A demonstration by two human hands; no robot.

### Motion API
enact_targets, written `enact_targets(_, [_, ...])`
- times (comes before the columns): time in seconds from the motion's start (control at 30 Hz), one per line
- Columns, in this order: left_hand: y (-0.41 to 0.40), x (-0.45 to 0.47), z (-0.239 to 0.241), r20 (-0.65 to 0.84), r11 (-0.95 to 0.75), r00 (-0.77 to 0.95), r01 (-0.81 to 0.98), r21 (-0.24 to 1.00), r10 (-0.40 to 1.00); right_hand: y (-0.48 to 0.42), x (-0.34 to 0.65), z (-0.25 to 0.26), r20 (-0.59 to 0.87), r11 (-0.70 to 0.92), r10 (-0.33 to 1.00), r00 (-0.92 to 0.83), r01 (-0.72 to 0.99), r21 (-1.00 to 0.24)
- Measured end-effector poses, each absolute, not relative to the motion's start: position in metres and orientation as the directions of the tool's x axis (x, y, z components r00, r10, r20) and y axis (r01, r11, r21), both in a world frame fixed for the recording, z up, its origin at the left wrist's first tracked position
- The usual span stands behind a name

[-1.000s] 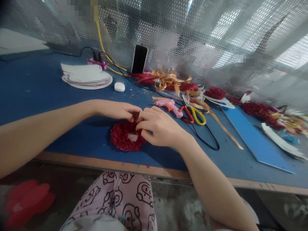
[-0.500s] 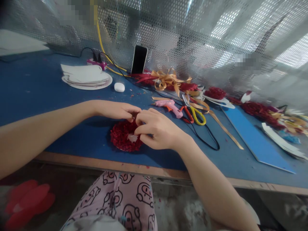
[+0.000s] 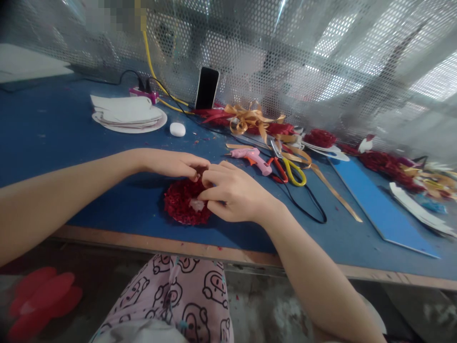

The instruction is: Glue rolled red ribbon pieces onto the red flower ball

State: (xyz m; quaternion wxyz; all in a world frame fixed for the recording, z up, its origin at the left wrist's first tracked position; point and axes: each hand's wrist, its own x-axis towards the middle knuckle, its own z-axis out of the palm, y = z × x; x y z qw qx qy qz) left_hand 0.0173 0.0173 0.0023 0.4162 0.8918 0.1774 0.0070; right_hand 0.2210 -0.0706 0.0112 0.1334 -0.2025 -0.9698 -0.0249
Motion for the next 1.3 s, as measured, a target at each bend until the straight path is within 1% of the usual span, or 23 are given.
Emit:
enact_targets(0.23, [0.0184, 0.0167, 0.0015, -0.135, -0.585, 0.938, 0.308, 0.75, 0.32, -0.0694, 0.2209, 0.01, 0.292, 0.911, 0.375, -0.88, 0.408, 0.059])
enact_targets(0.47, [0.017, 0.0176, 0.0031, -0.158, -0.573, 0.931, 0.331, 0.75, 0.331, -0.0697, 0.2201, 0.0115, 0.377, 0.917, 0.349, -0.858, 0.395, 0.049])
enact_targets(0.83, [0.0134, 0.0169, 0.0072, -0.168, -0.577, 0.926, 0.345, 0.74, 0.339, -0.0684, 0.2227, 0.0102, 0.343, 0.902, 0.387, -0.856, 0.429, 0.052])
enact_targets(1.17, [0.0171, 0.0175, 0.0029, -0.158, -0.582, 0.929, 0.336, 0.741, 0.336, -0.0674, 0.2232, 0.0077, 0.334, 0.91, 0.392, -0.857, 0.415, -0.005])
enact_targets(1.3, [0.018, 0.0177, 0.002, -0.155, -0.58, 0.93, 0.332, 0.744, 0.333, -0.0688, 0.2218, 0.0091, 0.345, 0.907, 0.395, -0.852, 0.421, 0.002])
